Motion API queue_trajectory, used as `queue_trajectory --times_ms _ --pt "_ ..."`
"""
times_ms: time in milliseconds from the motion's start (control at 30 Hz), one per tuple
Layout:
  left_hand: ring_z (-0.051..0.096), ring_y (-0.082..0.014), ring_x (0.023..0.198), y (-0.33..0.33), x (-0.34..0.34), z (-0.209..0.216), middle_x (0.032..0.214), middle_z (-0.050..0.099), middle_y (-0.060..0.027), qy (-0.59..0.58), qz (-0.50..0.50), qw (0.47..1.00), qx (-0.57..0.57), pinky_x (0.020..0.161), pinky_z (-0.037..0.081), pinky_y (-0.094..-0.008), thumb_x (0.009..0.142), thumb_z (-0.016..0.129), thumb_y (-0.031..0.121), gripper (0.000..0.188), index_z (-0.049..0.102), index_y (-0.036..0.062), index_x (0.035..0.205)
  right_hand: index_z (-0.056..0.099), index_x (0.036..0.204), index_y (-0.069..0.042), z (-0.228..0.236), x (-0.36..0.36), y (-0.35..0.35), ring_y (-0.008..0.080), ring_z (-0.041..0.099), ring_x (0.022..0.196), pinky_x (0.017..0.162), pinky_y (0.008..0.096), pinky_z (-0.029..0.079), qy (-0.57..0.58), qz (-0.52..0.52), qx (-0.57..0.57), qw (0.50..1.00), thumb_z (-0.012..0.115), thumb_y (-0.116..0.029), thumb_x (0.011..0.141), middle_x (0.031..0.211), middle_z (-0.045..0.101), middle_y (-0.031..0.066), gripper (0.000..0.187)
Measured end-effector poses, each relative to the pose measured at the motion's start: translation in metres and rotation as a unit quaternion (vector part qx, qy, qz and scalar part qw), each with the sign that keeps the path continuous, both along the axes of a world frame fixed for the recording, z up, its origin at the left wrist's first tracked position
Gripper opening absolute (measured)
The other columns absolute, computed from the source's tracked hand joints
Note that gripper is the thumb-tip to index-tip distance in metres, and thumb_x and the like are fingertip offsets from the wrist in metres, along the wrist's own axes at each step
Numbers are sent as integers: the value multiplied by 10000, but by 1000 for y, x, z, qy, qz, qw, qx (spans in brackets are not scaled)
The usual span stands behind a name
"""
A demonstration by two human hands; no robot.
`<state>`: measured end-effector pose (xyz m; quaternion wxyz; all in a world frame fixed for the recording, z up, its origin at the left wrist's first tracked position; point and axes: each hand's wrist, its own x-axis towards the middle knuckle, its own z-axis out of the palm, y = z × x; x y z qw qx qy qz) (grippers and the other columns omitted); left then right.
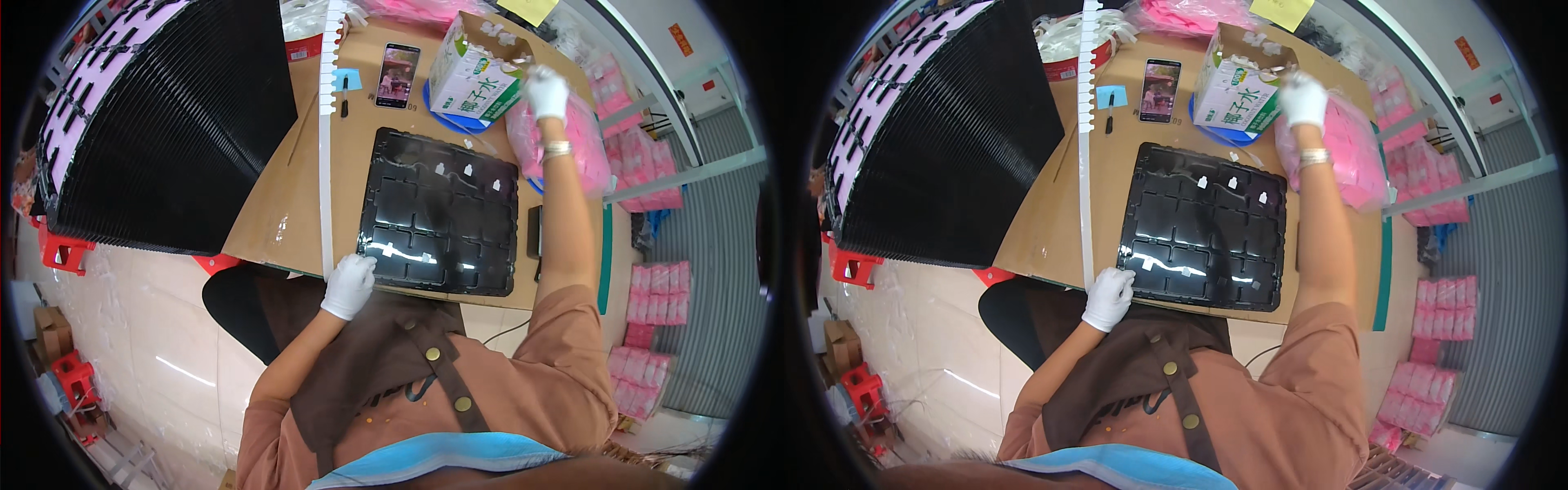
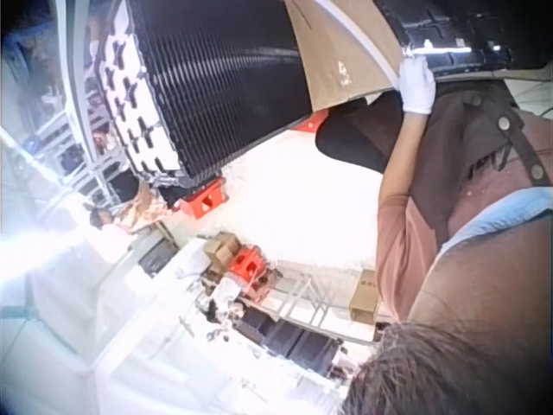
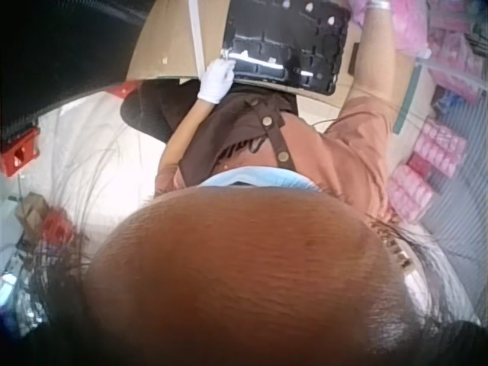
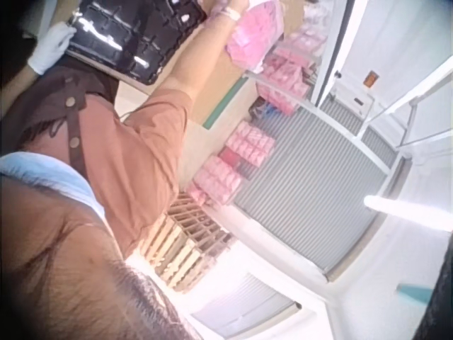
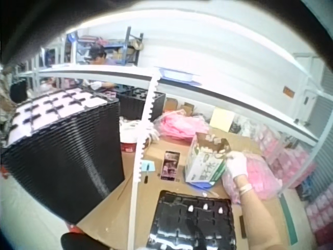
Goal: The person assembles black plastic trays by placing pink foam inserts into them. They repeatedly pick up a foam insert, place it into a tray, and then apply small white adhesive pieces to the tray's surface. The person works at a table with stacks of trays and foam inserts.
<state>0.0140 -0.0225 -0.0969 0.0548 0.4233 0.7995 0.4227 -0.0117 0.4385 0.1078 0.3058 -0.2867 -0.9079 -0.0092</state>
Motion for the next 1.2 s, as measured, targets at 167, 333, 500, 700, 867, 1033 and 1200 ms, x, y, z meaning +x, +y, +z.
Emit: queue_trajectory --times_ms 167,333,500,700,867,1033,1200 --pt "590 -324 797 5 -1 1 796 603 -120 -16 -31 999 14 697 492 -428 788 607 44 112 663 68 883 742 866 -86 -180 109 26 298 681 898 781 388 551 -527 -53 29 848 603 -201 778 981 696 164 201" --pt "593 -325 800 1 0 -4 792 608 -119 -10 -16 1000 -10 688 496 -432 783 614 48 137 676 74 902 675 826 -19 -207 141 -12 153 622 657 596 296 511 -35 -103 -435 894 527 40 809 750 656 93 159" --pt "592 -325 792 2 0 -2 785 605 -126 -7 -6 1000 -18 685 495 -431 780 618 54 149 679 70 914 627 814 -18 -197 138 -11 161 609 660 567 286 514 -46 -82 -466 880 497 74 783 735 605 74 163" --pt "593 -327 789 3 1 -1 788 611 -129 3 -1 1000 -21 683 495 -428 777 620 51 151 679 65 915 599 844 -9 -192 134 2 187 586 599 531 328 506 -169 -26 -443 880 535 89 765 674 542 77 141" --pt "598 -327 797 3 -1 -1 793 620 -127 -8 -8 999 -33 690 498 -426 773 622 49 149 680 62 910 586 882 11 -179 130 1 198 605 688 581 335 585 -205 8 -465 861 555 99 747 772 542 74 164" --pt "599 -325 800 4 -1 0 794 622 -123 -3 -9 1000 -24 695 499 -428 772 622 46 150 679 61 909 561 840 19 -176 133 0 197 617 698 577 324 595 -204 6 -451 869 605 62 780 793 549 86 86" --pt "597 -325 794 3 0 -2 795 621 -123 -2 -4 1000 -25 683 494 -430 772 625 51 146 679 64 907 563 799 2 -177 129 -8 206 648 714 541 324 569 -146 -38 -478 865 623 45 773 791 580 91 78"
